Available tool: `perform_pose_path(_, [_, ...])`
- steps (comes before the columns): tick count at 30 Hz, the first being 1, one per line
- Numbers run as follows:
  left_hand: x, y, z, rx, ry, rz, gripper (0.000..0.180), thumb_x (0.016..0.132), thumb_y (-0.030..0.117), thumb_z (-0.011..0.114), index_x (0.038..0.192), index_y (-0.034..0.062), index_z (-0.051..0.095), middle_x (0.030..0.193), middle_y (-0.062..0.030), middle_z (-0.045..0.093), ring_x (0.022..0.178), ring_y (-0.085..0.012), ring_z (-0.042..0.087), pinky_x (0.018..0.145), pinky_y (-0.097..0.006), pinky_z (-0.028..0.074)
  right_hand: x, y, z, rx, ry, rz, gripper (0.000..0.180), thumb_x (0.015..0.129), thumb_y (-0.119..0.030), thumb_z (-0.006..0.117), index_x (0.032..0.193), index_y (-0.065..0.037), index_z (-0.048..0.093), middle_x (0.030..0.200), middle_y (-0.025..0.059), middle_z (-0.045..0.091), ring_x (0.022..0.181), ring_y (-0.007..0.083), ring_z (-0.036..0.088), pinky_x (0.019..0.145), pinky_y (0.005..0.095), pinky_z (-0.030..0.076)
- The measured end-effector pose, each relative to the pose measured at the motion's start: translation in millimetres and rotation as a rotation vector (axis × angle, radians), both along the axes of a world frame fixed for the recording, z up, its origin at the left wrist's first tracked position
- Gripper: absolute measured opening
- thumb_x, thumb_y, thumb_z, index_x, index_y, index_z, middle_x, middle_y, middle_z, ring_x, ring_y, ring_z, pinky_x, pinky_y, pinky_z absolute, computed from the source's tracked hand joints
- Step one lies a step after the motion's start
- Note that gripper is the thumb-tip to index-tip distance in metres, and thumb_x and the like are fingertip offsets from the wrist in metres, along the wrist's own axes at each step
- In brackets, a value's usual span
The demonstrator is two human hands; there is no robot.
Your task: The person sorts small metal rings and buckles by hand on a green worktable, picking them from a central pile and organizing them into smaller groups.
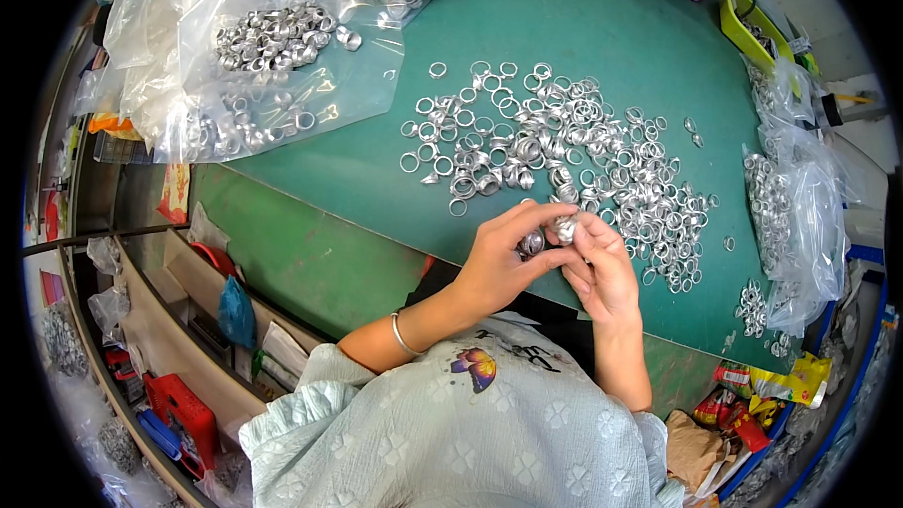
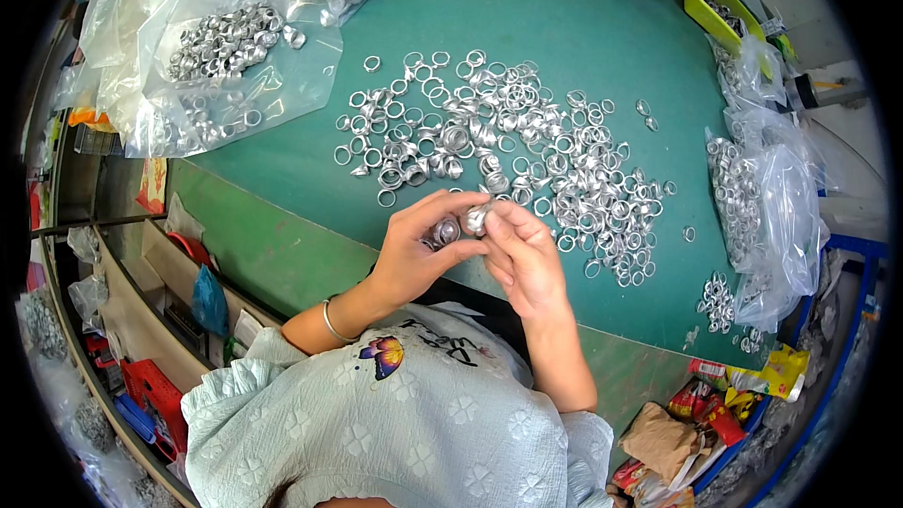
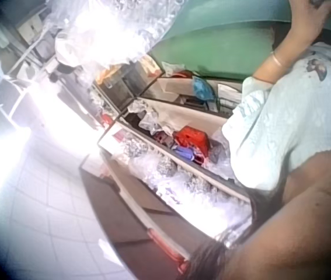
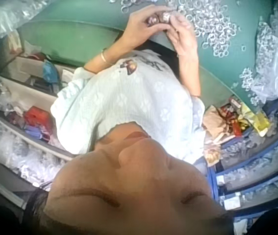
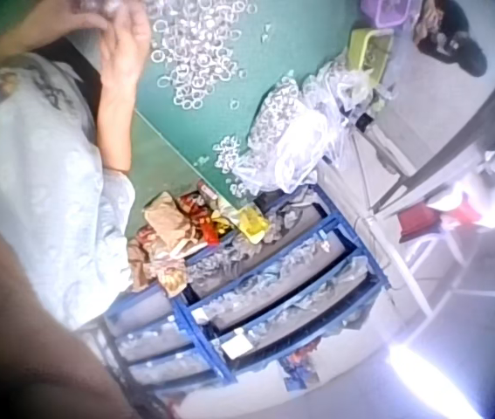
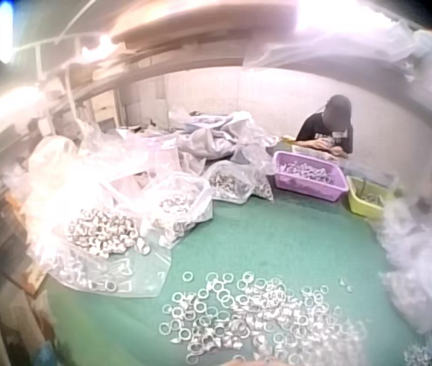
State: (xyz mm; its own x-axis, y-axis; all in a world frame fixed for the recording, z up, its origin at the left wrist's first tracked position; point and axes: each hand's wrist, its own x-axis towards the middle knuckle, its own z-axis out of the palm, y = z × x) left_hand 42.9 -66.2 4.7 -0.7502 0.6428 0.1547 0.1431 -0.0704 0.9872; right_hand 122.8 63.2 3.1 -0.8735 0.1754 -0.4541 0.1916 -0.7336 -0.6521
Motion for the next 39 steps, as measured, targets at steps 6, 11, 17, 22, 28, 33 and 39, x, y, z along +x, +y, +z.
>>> perform_pose_path(6, [0,-8,4,-0.094,0.040,-0.084,0.035,0.078,-0.003,0.058,0.113,0.0027,0.057,0.081,-0.0044,0.056,0.068,-0.0082,0.049,0.059,-0.021,0.039,4,1,0,0.086,0.023,0.068,0.018,0.091,-0.018,0.051,0.089,-0.001,0.056,0.055,-0.0045,0.043,0.038,0.0002,0.027,0.035,0.0168,0.018])
perform_pose_path(11, [10,-7,-4,-0.067,0.158,-0.048,0.038,0.082,-0.006,0.049,0.119,0.0009,0.052,0.082,-0.0064,0.056,0.062,-0.0076,0.048,0.056,-0.020,0.039,0,-2,-2,-0.037,-0.061,0.033,0.019,0.092,-0.019,0.049,0.083,-0.003,0.054,0.058,-0.0025,0.046,0.038,0.0014,0.027,0.034,0.0170,0.019])
perform_pose_path(17, [1,-16,-1,0.134,-0.559,-0.071,0.037,0.085,-0.003,0.040,0.120,0.0003,0.051,0.082,-0.0035,0.051,0.057,-0.0046,0.042,0.044,-0.017,0.033,5,-1,-4,-0.239,0.080,-0.153,0.017,0.093,-0.017,0.046,0.087,-0.003,0.052,0.078,0.0046,0.052,0.040,0.0028,0.029,0.033,0.0167,0.023])
perform_pose_path(22, [-1,-17,0,0.281,-0.903,-0.050,0.026,0.086,0.001,0.041,0.107,-0.0024,0.056,0.079,-0.0026,0.049,0.053,-0.0038,0.038,0.038,-0.016,0.026,9,-3,-2,-0.273,0.124,-0.103,0.018,0.094,-0.018,0.044,0.088,-0.003,0.051,0.081,0.0062,0.051,0.041,0.0030,0.029,0.034,0.0163,0.025])
perform_pose_path(28, [-2,-22,-11,0.229,-0.949,-0.182,0.020,0.090,0.012,0.047,0.095,-0.0036,0.059,0.072,-0.0024,0.049,0.049,-0.0053,0.037,0.037,-0.016,0.024,11,-5,-3,-0.245,0.133,-0.074,0.015,0.093,-0.017,0.047,0.091,-0.004,0.053,0.082,0.0059,0.054,0.042,0.0026,0.031,0.035,0.0162,0.024])
perform_pose_path(33, [-1,-20,4,0.089,-0.925,-0.075,0.017,0.088,0.012,0.054,0.093,-0.0024,0.061,0.068,-0.0017,0.049,0.050,-0.0065,0.041,0.038,-0.019,0.027,8,20,-20,0.863,-0.026,-0.306,0.010,0.086,-0.012,0.058,0.089,-0.002,0.060,0.074,0.0045,0.060,0.052,0.0092,0.049,0.047,0.0222,0.038])
perform_pose_path(39, [2,-32,-22,-0.434,0.274,-0.051,0.021,0.080,0.006,0.061,0.100,0.0018,0.060,0.070,-0.0115,0.052,0.054,-0.0226,0.051,0.051,-0.034,0.040,7,27,20,1.768,-0.369,-0.168,0.018,0.075,-0.005,0.067,0.093,-0.004,0.063,0.077,0.0093,0.059,0.056,0.0198,0.053,0.051,0.0299,0.041])
